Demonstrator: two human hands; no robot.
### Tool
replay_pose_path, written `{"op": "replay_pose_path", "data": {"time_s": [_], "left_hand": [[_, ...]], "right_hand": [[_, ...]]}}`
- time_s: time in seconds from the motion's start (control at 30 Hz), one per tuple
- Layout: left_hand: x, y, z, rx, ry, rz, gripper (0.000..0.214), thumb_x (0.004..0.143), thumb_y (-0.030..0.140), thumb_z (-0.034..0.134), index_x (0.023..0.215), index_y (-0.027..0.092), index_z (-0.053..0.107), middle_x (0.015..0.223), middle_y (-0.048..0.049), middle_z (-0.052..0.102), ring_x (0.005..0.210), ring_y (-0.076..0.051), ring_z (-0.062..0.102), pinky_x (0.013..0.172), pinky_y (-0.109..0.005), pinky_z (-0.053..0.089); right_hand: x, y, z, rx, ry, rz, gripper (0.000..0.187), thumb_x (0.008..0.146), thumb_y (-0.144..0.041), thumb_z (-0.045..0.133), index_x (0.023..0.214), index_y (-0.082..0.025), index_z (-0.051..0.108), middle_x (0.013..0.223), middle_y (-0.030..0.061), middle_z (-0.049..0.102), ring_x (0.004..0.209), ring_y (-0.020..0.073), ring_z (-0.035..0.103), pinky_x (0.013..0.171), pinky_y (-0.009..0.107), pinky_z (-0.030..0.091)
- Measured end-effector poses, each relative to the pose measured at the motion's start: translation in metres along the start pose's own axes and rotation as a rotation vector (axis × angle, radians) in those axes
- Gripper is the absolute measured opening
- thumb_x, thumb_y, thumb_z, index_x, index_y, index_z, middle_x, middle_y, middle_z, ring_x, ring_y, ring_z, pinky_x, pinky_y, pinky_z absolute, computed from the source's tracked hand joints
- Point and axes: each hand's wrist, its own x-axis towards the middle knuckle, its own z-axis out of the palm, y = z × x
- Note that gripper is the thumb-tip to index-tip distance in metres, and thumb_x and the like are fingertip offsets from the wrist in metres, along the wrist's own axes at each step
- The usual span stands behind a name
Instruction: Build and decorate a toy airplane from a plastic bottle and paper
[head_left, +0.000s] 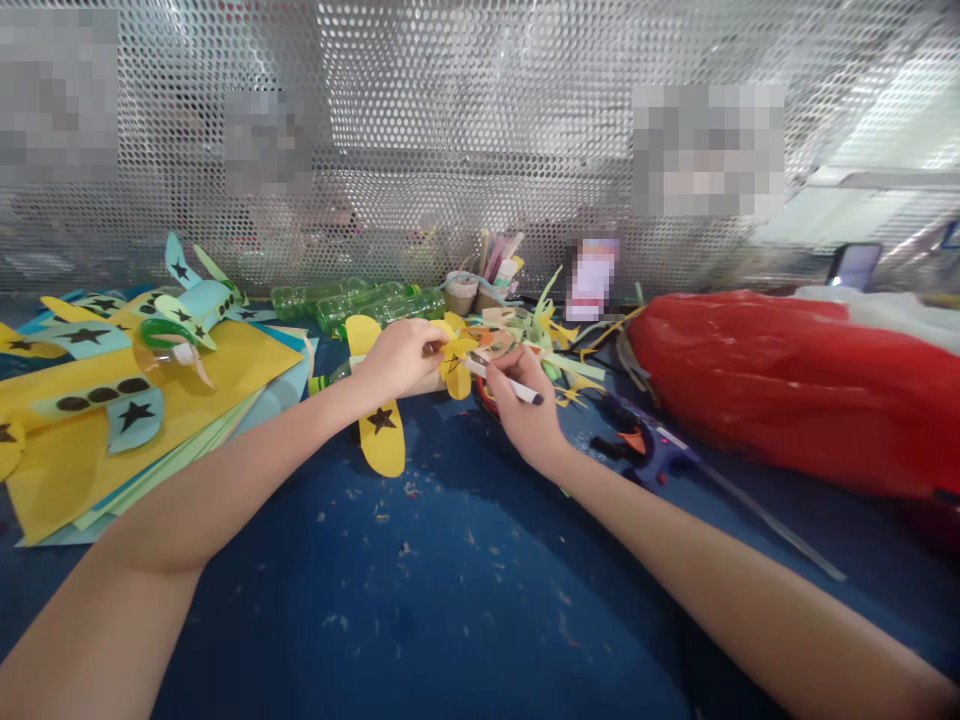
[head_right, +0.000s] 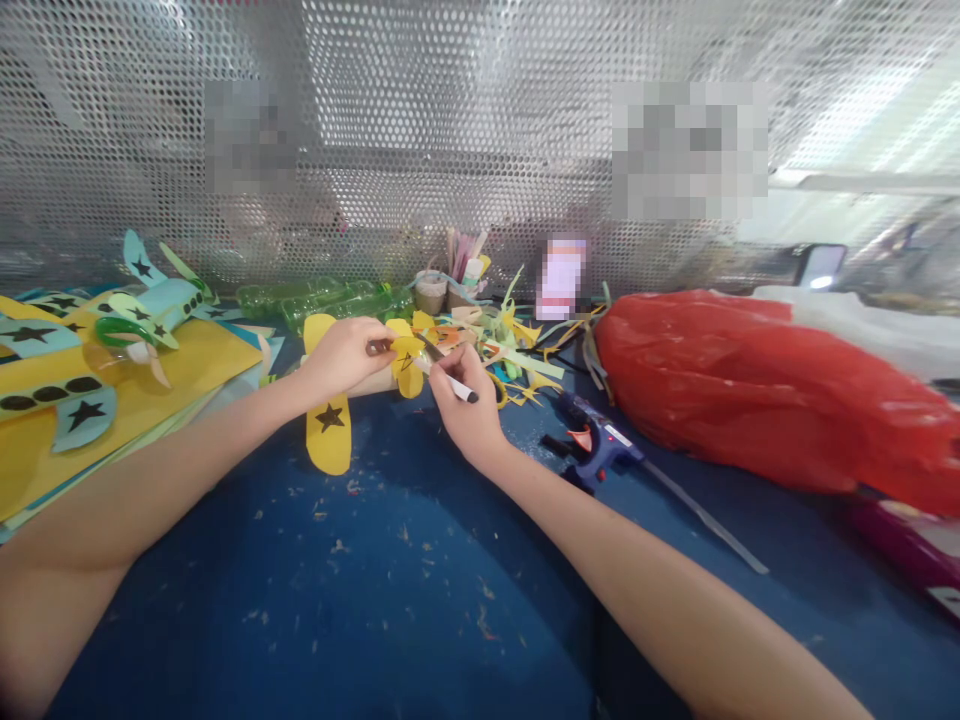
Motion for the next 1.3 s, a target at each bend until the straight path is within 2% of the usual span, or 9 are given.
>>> {"op": "replay_pose_path", "data": {"time_s": [0.2,0.5,0.77,1.03,1.3], "left_hand": [[0.000,-0.002,0.001,0.000,0.021,0.011,0.011,0.074,0.012,0.068,0.081,0.020,0.072,0.075,-0.0001,0.068,0.072,-0.016,0.061,0.068,-0.028,0.045],[0.000,-0.002,0.001,-0.006,0.018,-0.001,0.013,0.074,0.011,0.068,0.082,0.021,0.072,0.077,-0.0007,0.068,0.073,-0.016,0.062,0.071,-0.030,0.047],[0.001,-0.001,0.001,-0.003,-0.003,-0.025,0.016,0.073,0.010,0.069,0.085,0.019,0.073,0.077,-0.0016,0.069,0.075,-0.017,0.062,0.073,-0.030,0.047],[-0.001,-0.002,0.001,0.020,0.017,0.025,0.015,0.074,0.012,0.066,0.083,0.021,0.073,0.077,-0.0010,0.070,0.074,-0.017,0.063,0.070,-0.029,0.048],[-0.001,0.002,0.000,-0.002,-0.016,0.027,0.013,0.074,0.011,0.067,0.080,0.021,0.072,0.078,-0.0014,0.069,0.075,-0.017,0.062,0.069,-0.029,0.047]], "right_hand": [[0.000,-0.007,-0.001,-0.063,0.038,-0.013,0.016,0.077,-0.015,0.049,0.067,-0.023,0.040,0.059,-0.0059,0.039,0.054,0.0108,0.036,0.054,0.028,0.029],[0.000,-0.010,-0.001,-0.087,0.056,-0.011,0.016,0.076,-0.015,0.048,0.065,-0.023,0.039,0.056,-0.0055,0.040,0.054,0.0118,0.036,0.054,0.028,0.030],[-0.002,-0.006,0.001,-0.041,0.012,0.014,0.015,0.078,-0.016,0.049,0.069,-0.024,0.040,0.056,-0.0062,0.039,0.051,0.0110,0.035,0.051,0.027,0.029],[-0.002,-0.003,0.003,0.022,-0.028,0.050,0.015,0.078,-0.017,0.052,0.071,-0.024,0.041,0.056,-0.0063,0.039,0.049,0.0107,0.034,0.048,0.027,0.027],[-0.003,0.004,0.004,0.088,-0.088,0.054,0.013,0.083,-0.021,0.052,0.075,-0.024,0.042,0.058,-0.0060,0.041,0.048,0.0105,0.037,0.047,0.027,0.029]]}}
